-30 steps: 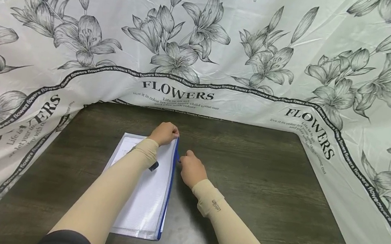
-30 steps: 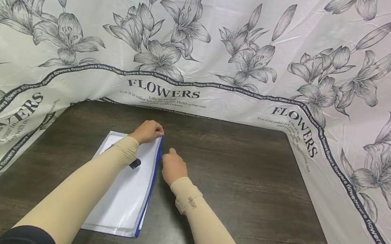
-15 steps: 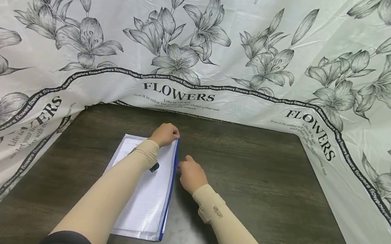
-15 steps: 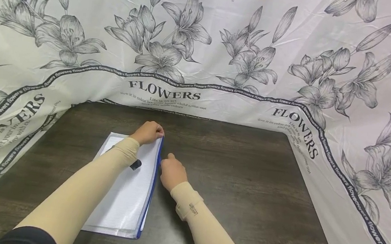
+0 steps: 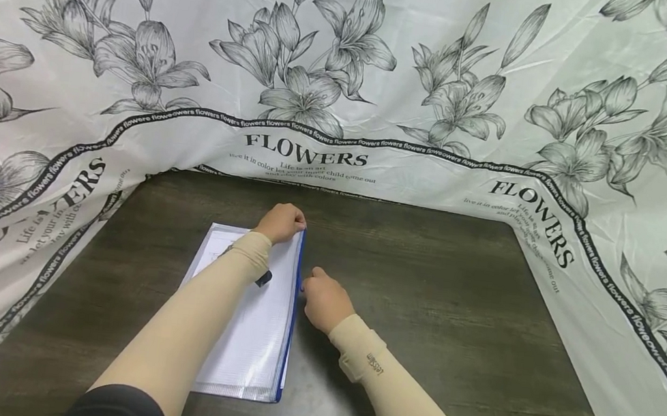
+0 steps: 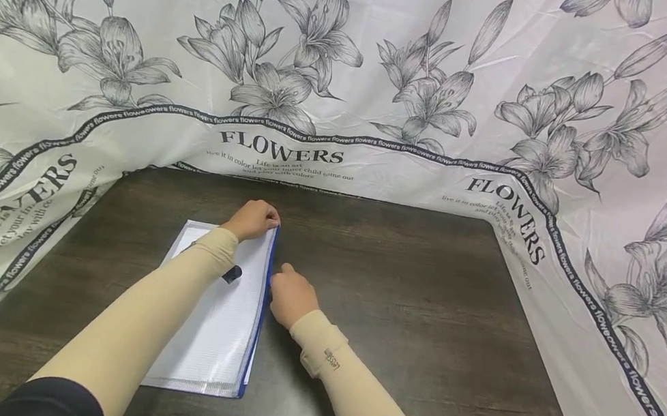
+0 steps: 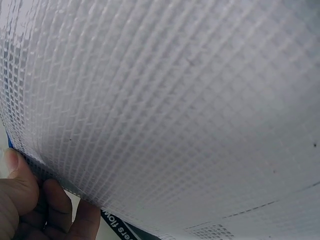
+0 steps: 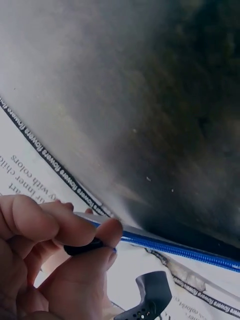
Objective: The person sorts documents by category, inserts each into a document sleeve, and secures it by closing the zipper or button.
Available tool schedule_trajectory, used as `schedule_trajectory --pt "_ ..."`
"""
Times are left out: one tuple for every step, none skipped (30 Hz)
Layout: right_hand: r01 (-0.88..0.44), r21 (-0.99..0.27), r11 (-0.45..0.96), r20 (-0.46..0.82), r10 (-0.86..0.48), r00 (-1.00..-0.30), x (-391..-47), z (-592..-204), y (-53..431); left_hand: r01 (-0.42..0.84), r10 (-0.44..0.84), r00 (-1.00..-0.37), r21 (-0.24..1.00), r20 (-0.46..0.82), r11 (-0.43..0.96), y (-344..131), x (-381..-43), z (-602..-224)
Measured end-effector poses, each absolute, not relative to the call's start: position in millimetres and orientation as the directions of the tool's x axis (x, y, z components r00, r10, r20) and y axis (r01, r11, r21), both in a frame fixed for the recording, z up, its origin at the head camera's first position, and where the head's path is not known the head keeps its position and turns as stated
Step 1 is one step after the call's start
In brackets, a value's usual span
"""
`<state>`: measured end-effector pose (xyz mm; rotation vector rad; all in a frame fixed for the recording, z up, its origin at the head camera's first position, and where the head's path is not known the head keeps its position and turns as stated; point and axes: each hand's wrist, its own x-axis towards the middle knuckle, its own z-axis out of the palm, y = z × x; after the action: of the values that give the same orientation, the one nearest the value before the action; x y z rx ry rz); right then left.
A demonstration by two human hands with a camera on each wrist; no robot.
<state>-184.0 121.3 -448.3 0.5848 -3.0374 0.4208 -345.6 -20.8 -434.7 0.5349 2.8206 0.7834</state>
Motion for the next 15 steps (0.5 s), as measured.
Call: schedule_trajectory --pt "-0.369 -0.255 0.894 0.07 -0.364 -0.929 -184 -447 121 0.295 0.382 -0.922 0.527 -0.061 0.797 -21 -346 -434" --pt "-0.369 -0.248 0.896 0.066 -0.364 -0.929 -183 -446 121 0.297 0.384 -0.921 0.527 -0.061 0.796 -21 -347 -433" --pt "-0.37 -0.242 0.897 0.063 -0.366 -0.928 -183 -444 121 0.296 0.385 -0.921 0.528 -0.063 0.796 -21 -347 -432" --pt "-0.37 -0.241 0.897 0.057 -0.367 -0.928 -182 -443 121 0.297 0.386 -0.92 0.527 -0.065 0.796 -21 -347 -431" --pt "-0.371 -0.239 0.898 0.051 -0.369 -0.928 -182 -442 120 0.292 0.384 -0.921 0.528 -0.071 0.798 -21 -347 -430" --pt "-0.372 -0.236 0.898 0.048 -0.371 -0.927 -181 -441 120 0.286 0.381 -0.921 0.529 -0.077 0.799 -21 -347 -430" --pt "-0.373 -0.231 0.899 0.042 -0.374 -0.927 -180 -441 120 0.286 0.38 -0.922 0.527 -0.077 0.8 -21 -347 -429" --pt "-0.377 -0.229 0.898 0.037 -0.379 -0.925 -179 -440 120 0.284 0.379 -0.922 0.527 -0.078 0.801 -21 -347 -429" --pt "-0.377 -0.228 0.898 0.03 -0.38 -0.924 -178 -440 120 0.287 0.38 -0.922 0.526 -0.075 0.801 -21 -347 -429" --pt "-0.377 -0.226 0.898 0.023 -0.382 -0.924 -177 -441 120 0.289 0.381 -0.922 0.526 -0.074 0.8 -21 -347 -429" --pt "-0.379 -0.224 0.898 0.017 -0.385 -0.923 -176 -441 120 0.29 0.382 -0.921 0.525 -0.073 0.8 -21 -347 -430" --pt "-0.381 -0.228 0.896 0.01 -0.389 -0.921 -175 -442 120 0.292 0.383 -0.921 0.523 -0.073 0.801 -20 -347 -430" --pt "-0.384 -0.229 0.894 0.001 -0.394 -0.919 -173 -443 120 0.294 0.384 -0.921 0.519 -0.071 0.802 -20 -347 -431" --pt "-0.388 -0.235 0.891 -0.004 -0.4 -0.916 -172 -444 120 0.295 0.384 -0.92 0.517 -0.071 0.803 -20 -347 -432" --pt "-0.393 -0.233 0.889 -0.008 -0.406 -0.914 -171 -444 120 0.297 0.386 -0.92 0.514 -0.071 0.804 -20 -347 -433"
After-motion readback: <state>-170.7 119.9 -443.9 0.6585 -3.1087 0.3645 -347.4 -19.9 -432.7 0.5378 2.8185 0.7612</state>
